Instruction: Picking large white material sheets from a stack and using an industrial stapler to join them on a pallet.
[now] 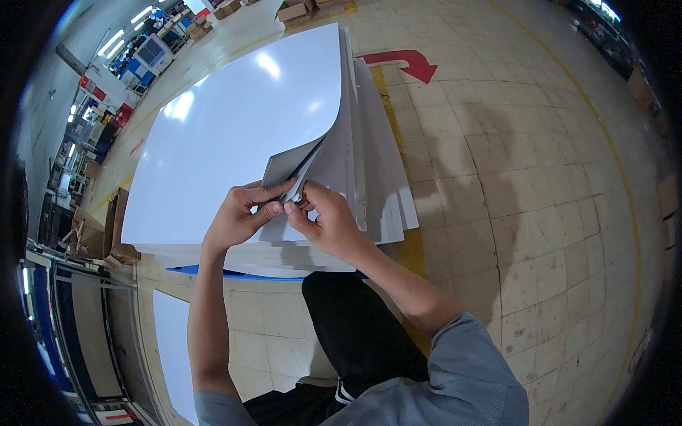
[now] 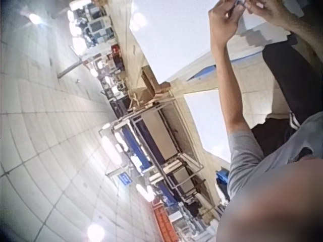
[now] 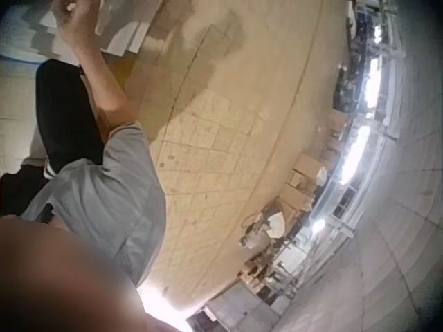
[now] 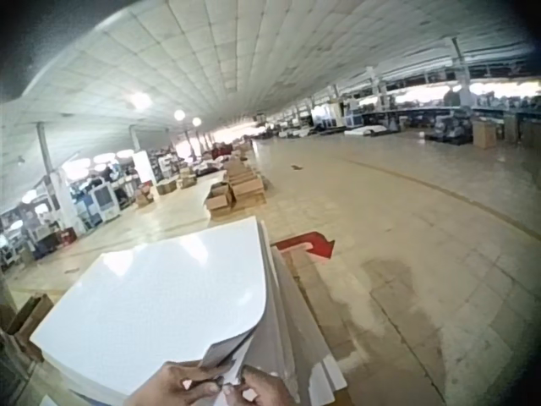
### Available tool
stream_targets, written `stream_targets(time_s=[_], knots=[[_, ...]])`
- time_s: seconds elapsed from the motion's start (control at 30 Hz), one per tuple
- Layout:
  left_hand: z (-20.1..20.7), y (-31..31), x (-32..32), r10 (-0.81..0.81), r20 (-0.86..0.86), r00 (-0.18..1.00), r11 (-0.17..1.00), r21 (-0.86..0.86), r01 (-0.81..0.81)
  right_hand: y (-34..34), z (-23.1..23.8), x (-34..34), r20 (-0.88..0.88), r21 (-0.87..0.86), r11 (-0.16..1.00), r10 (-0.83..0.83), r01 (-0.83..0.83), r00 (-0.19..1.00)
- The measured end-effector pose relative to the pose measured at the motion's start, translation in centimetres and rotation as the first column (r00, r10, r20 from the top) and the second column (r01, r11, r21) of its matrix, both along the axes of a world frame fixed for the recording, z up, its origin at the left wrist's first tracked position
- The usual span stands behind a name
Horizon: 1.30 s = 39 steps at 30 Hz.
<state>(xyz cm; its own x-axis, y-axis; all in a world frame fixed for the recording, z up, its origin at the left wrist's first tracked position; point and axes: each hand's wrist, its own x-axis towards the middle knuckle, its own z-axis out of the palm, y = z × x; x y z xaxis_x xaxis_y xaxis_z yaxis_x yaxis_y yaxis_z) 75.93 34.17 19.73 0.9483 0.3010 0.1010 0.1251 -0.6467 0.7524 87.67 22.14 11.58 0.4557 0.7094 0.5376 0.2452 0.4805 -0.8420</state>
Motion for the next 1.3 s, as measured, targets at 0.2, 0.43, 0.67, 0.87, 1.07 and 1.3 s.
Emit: stream_targets(time_s=[0.2,0.43,0.67,0.87,1.07,1.3], knots=[[0.1,0.5,0.1,0.008,-0.019,1.000,0.996,-0.089,-0.010,0.2,0.4,0.1,0.001,-0.002,1.000,-0.002,0.002,1.000],[0.7,0.5,0.2,0.029,-0.147,0.989,0.991,-0.122,-0.047,0.2,0.7,0.3,-0.012,0.038,0.999,0.031,-0.030,0.999],[-0.7,-0.3,-0.2,0.151,0.205,0.967,0.815,0.527,-0.239,-0.3,-0.2,0.1,-0.004,0.012,1.000,-0.018,0.018,1.000],[-1.6,-0.8,-0.1,0.005,0.254,0.967,0.713,0.678,-0.182,-0.5,-0.8,0.3,0.028,0.012,1.000,-0.020,0.019,0.999],[-1.3,-0.7,-0.7,-0.001,0.161,0.987,0.658,0.744,-0.121,-0.2,-1.0,-0.1,0.025,0.059,0.993,-0.103,0.101,0.994],[0.4,-1.4,-0.3,-0.014,0.011,1.000,0.951,0.310,0.010,0.5,-1.8,-0.7,-0.080,0.088,0.987,-0.128,0.134,0.989]])
